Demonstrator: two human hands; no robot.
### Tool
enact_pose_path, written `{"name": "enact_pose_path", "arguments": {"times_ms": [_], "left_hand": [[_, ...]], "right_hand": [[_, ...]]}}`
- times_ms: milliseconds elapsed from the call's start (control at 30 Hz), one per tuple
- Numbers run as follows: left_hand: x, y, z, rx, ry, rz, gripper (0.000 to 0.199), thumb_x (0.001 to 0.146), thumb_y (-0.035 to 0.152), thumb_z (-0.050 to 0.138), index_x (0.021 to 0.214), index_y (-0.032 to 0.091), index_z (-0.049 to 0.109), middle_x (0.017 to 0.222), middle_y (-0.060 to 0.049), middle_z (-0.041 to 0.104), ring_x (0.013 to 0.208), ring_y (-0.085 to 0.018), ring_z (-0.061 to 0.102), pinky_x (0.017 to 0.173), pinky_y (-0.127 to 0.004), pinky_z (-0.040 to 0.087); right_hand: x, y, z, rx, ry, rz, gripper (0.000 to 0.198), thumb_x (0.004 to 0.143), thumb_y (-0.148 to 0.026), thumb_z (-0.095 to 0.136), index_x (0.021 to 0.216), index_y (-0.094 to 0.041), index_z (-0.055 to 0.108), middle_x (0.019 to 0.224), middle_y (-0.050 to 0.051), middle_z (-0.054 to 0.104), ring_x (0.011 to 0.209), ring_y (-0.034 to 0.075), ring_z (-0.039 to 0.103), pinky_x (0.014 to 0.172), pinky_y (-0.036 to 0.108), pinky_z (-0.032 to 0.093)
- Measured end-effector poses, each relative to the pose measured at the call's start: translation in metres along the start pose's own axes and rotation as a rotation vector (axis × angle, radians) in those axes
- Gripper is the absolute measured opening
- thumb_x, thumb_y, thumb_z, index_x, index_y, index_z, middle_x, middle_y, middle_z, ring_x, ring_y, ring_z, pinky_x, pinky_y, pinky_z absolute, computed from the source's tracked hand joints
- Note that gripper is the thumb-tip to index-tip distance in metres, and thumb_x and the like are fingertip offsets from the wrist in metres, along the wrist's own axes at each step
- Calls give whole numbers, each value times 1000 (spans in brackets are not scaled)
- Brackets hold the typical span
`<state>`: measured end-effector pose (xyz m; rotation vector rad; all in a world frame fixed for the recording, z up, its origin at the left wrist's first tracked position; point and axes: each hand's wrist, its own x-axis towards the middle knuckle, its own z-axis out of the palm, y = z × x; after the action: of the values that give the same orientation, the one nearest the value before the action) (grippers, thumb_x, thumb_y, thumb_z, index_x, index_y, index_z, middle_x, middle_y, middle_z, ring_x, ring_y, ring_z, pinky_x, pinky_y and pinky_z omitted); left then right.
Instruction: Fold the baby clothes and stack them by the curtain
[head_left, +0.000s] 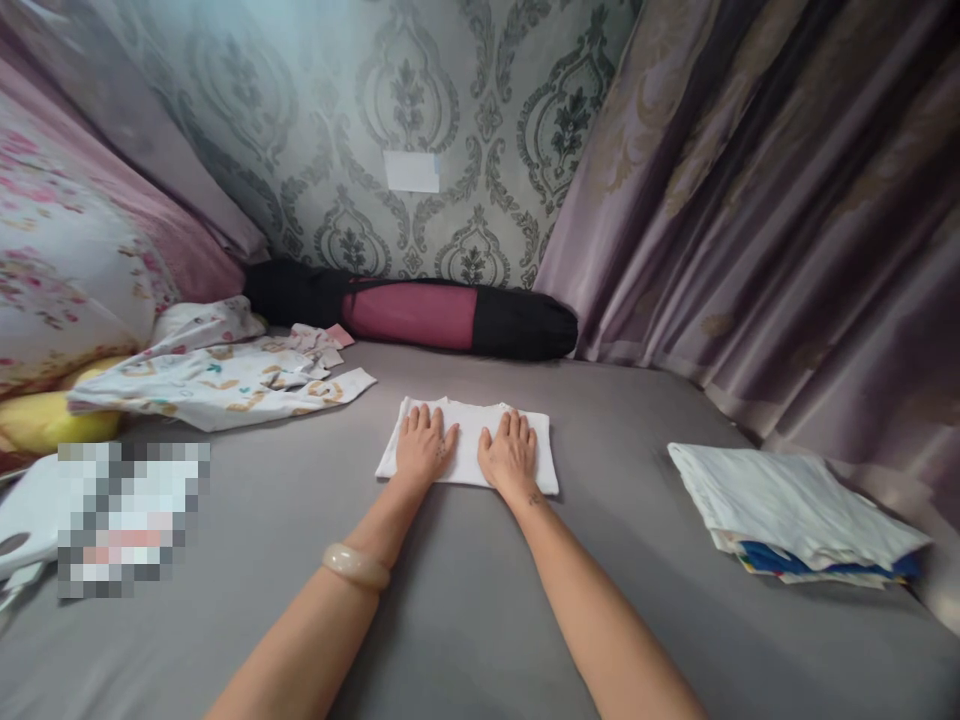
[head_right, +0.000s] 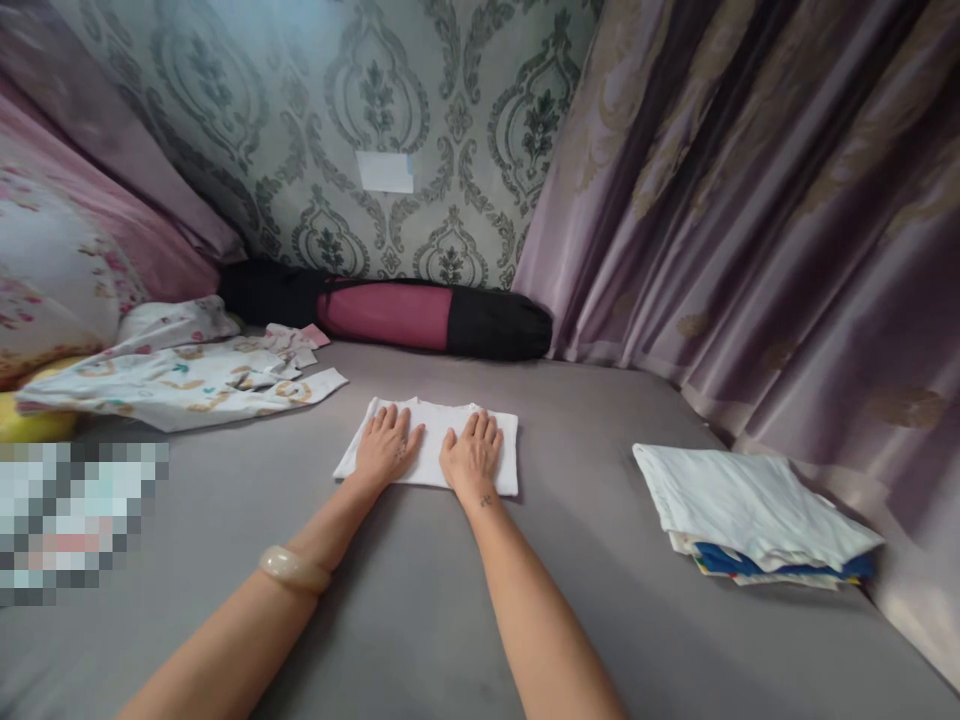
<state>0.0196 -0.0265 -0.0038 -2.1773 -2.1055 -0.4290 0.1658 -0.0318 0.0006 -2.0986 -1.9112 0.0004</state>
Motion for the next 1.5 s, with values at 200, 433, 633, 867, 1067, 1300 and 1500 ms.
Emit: {"name": "enact_pose_path", "arguments": {"times_ms": [200,433,633,867,1067,1300,1500], "left_hand": [[-2,-9,-1,32,24,-39,59,97,48,26,132,8,52,144,-22,45,137,-34,37,110,-50,29],[0,-23,-4,42,-22,40,55,98,47,26,129,11,52,145,-19,46,139,-30,34,109,-46,32],[2,-30,-7,37,-103,71,56,98,49,23,135,13,47,149,-17,40,142,-29,28,110,-45,31],[3,-34,-11,15,-164,-1,63,98,50,20,141,8,40,154,-18,31,145,-29,24,114,-44,26],[3,-35,-10,-13,-173,-65,68,97,52,19,146,6,34,156,-17,27,145,-30,23,115,-44,25],[6,-48,-16,-62,-229,-33,66,97,50,20,149,11,29,158,-15,23,146,-29,17,115,-48,21],[7,-62,-16,-107,-267,9,63,98,48,19,149,14,29,159,-13,20,147,-27,17,116,-51,18]], "right_hand": [[0,7,1,-8,-5,14,62,96,-39,33,144,1,38,152,20,34,141,31,26,114,41,14],[-1,30,-10,-41,-73,-151,59,99,-42,29,145,-6,39,153,17,32,141,28,26,115,40,15],[1,47,-18,-5,-181,-198,56,101,-40,22,149,-13,34,157,10,27,145,22,21,117,39,11],[3,48,-16,-25,-135,-50,59,101,-39,21,148,-5,32,157,12,25,145,25,18,116,39,17],[6,49,-12,-47,-121,43,63,100,-40,23,149,-1,28,157,16,23,144,28,21,115,39,18],[7,56,-14,-64,-149,103,65,99,-42,22,149,0,25,156,18,24,143,28,22,115,40,18],[6,65,-21,-49,-227,68,65,100,-43,17,152,-4,20,159,15,17,145,25,17,116,46,15]]}}
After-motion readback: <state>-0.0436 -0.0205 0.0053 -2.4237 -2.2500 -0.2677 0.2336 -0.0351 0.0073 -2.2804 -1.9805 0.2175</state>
